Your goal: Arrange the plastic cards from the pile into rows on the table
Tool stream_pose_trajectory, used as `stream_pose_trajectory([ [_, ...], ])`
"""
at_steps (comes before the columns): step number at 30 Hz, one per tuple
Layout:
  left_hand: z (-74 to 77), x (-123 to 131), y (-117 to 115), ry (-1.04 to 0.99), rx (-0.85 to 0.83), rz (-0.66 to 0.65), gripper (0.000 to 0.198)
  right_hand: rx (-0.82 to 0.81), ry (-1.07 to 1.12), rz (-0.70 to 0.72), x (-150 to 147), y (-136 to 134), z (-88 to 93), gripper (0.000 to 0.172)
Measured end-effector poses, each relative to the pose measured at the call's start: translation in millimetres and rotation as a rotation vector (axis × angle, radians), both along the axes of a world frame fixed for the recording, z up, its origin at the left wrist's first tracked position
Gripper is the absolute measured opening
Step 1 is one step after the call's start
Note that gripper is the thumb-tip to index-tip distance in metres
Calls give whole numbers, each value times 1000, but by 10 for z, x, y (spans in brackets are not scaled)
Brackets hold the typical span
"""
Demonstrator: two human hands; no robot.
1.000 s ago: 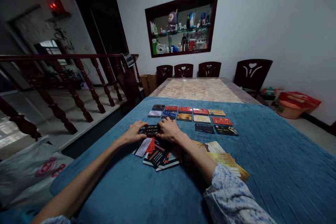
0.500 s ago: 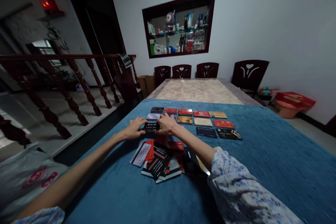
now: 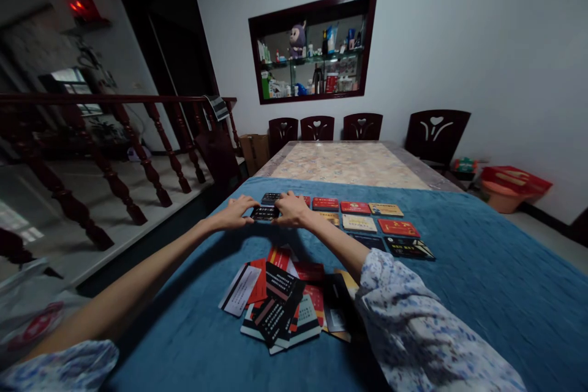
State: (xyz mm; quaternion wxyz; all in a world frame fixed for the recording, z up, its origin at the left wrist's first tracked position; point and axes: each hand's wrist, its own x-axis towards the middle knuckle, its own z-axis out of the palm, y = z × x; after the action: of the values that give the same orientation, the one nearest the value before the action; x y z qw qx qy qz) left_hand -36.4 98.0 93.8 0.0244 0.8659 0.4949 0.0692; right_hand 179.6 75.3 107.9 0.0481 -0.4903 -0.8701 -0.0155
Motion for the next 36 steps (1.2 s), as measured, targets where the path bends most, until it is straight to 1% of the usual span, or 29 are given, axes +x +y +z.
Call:
stream_pose_trajectory([
  [8, 45, 23, 326, -12, 25, -14, 42, 5, -26, -4, 5, 322, 16, 39],
  [13, 52, 75, 511, 22, 39, -8, 41, 11, -31, -26, 17, 516, 2, 43],
  [18, 41, 139, 682, 30, 26, 14, 42, 14, -46, -44, 24, 670, -34, 41],
  [23, -26, 163, 875, 56, 14, 22, 45, 10, -70, -66, -5, 817, -89, 42],
  [29, -143, 176, 1108, 40, 30, 7, 39, -39, -105, -105, -49, 954, -124, 42],
  [32, -180, 183, 1186, 18, 25, 4, 35, -63, -117, -133, -61, 1016, -150, 44],
  [36, -216, 196, 1260, 30, -3, 20, 34, -87, -126, -154, -74, 1110, -220, 44],
])
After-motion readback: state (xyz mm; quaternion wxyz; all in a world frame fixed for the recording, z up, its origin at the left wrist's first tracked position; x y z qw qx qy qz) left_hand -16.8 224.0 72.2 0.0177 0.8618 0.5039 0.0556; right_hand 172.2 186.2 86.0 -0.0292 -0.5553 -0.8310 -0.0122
